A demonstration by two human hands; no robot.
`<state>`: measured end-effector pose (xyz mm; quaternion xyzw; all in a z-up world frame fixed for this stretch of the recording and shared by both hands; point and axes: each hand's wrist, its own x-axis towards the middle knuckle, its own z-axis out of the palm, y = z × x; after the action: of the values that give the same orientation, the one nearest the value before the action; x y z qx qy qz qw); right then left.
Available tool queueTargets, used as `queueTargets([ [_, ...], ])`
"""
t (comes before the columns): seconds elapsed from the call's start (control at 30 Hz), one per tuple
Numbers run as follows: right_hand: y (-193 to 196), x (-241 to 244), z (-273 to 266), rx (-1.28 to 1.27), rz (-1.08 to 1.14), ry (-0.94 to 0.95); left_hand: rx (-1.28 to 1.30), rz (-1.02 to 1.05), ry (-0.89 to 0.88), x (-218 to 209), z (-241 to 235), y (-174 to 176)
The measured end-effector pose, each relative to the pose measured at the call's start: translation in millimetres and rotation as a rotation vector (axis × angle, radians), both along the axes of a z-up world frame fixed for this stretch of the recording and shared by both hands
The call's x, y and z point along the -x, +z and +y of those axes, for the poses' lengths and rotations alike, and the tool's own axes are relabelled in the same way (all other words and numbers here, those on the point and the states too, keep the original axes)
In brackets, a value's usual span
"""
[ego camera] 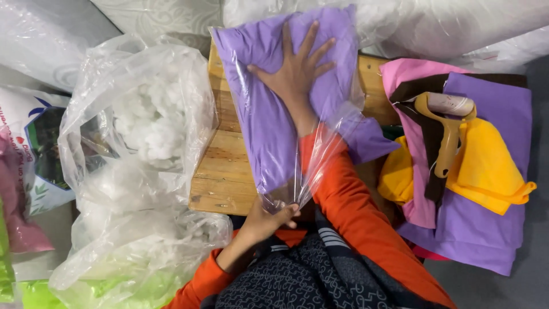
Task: Cleaning a purple pillowcase with a lint roller and stuffing it with white fiberfill.
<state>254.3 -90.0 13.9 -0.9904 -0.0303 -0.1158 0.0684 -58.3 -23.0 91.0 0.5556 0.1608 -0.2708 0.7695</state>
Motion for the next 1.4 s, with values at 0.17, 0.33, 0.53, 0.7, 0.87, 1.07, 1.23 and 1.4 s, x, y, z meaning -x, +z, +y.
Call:
queueTargets([
  [0.17, 16.8, 5.3, -4.3, -0.048, 0.145, -0.036, -0.251, -0.115, -0.020, 3.4, 3.6, 2.3],
  [0.33, 28.8, 48.1, -17.9, -0.172, 0.150, -0.024, -0.836, -0.165, -0.321, 6.6, 40.8, 64.5],
  [0.53, 51.3, 74.5, -14.2, -0.290, 0.090, 0.022, -1.279, -0.914, 0.156, -22.9, 41.5, 103.6],
  [0.7, 49.8, 54.0, -14.4, -0.375, 0.211, 0.003, -1.150, -1.139, 0.051, -94.7, 18.2, 26.9],
  [0.87, -30.8, 20.3, -21.6, -0.082, -0.344, 0.064, -0.909, -0.778, -0.009, -119.6, 17.7, -40.3],
  [1.07, -24.0, 64.3, -37.4, -0.137, -0.560, 0.220, -0.845, -0.530, -0.073, -132.3, 15.0, -13.4],
  [1.23, -10.6, 137.7, -90.6, 0.138, -0.571, 0.378, -1.113, -0.615, -0.084, -138.5, 14.4, -32.8],
  [1.4, 54.7, 239.4, -132.4, 0.154, -0.476, 0.545, -1.095, -0.633, -0.119, -135.5, 13.1, -22.0],
])
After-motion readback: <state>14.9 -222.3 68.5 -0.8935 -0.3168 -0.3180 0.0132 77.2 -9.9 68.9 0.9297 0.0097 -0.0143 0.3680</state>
